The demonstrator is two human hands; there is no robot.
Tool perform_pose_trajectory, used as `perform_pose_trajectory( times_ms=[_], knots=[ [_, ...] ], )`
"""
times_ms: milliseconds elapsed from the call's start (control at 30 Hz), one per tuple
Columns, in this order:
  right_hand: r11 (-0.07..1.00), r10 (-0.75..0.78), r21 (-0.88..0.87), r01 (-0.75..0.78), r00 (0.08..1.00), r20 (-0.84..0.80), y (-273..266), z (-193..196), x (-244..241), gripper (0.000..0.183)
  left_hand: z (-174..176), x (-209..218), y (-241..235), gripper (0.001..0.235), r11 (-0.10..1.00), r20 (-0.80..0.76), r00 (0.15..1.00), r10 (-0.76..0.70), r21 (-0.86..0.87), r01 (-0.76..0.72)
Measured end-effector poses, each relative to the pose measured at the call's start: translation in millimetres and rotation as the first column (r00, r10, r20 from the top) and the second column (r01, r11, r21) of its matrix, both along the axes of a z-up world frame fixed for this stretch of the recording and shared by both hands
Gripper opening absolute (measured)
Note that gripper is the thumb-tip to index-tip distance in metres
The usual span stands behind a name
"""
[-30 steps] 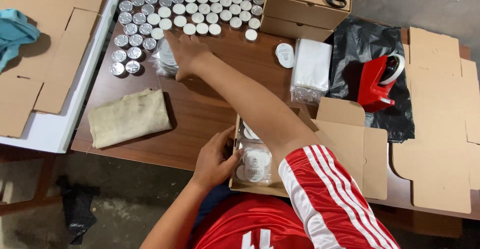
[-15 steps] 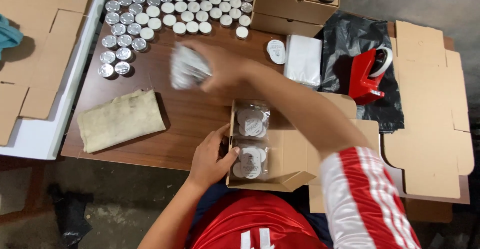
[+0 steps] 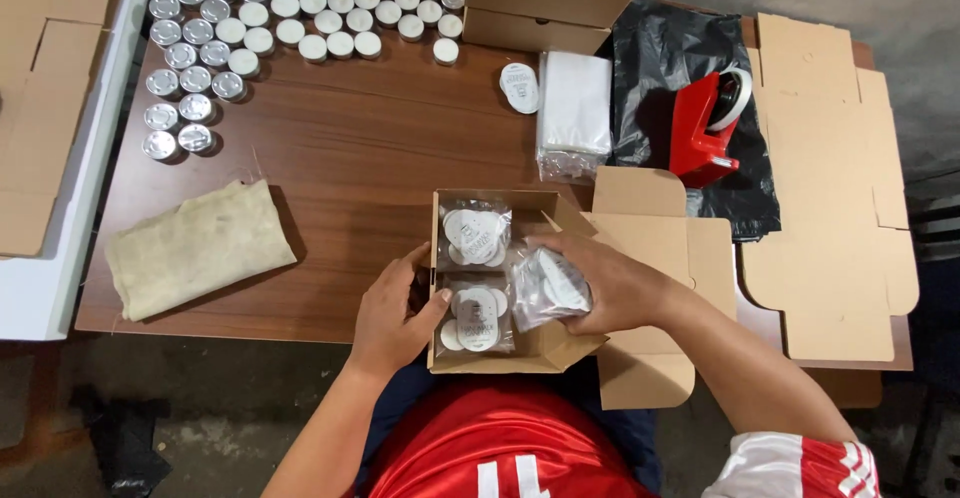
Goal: Folding a cardboard box, filling it with small candle containers, and placing the box into a black mailing bag.
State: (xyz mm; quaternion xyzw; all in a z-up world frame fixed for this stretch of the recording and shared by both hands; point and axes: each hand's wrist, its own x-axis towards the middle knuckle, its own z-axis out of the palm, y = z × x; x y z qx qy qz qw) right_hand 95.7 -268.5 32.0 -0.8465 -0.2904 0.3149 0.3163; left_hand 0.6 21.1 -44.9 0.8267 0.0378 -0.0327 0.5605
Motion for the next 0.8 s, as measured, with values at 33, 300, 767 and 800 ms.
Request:
perform_pose_trajectory(
  times_ms=[33,300,767,800],
  knots=[
    [1.0,0.0,0.001,0.0,1.0,-0.004,-2,-9,-3,0.105,-1,-1,0,0.069,1.0,-0.004,1.0,0.0,0.001,0.0],
    [0.924,0.233,-0.368,-0.098,0.91,0.342,12,-44,-17,0.105,3,1,-3,0.066,1.0,0.057,0.998,0.0,0.02,-0.002],
    [0.999,0.017,-0.046,-0.003,0.953,0.303,5,-45,-15,0.085,0,-1,-1,0.064,1.0,0.058,0.998,0.009,-0.018,-0.008],
    [1.0,-0.006,-0.013,0.011,0.935,0.355,4,-48,-15,0.083,1,-1,-1,0.064,1.0,0.055,0.998,0.008,-0.017,-0.007]
  ],
)
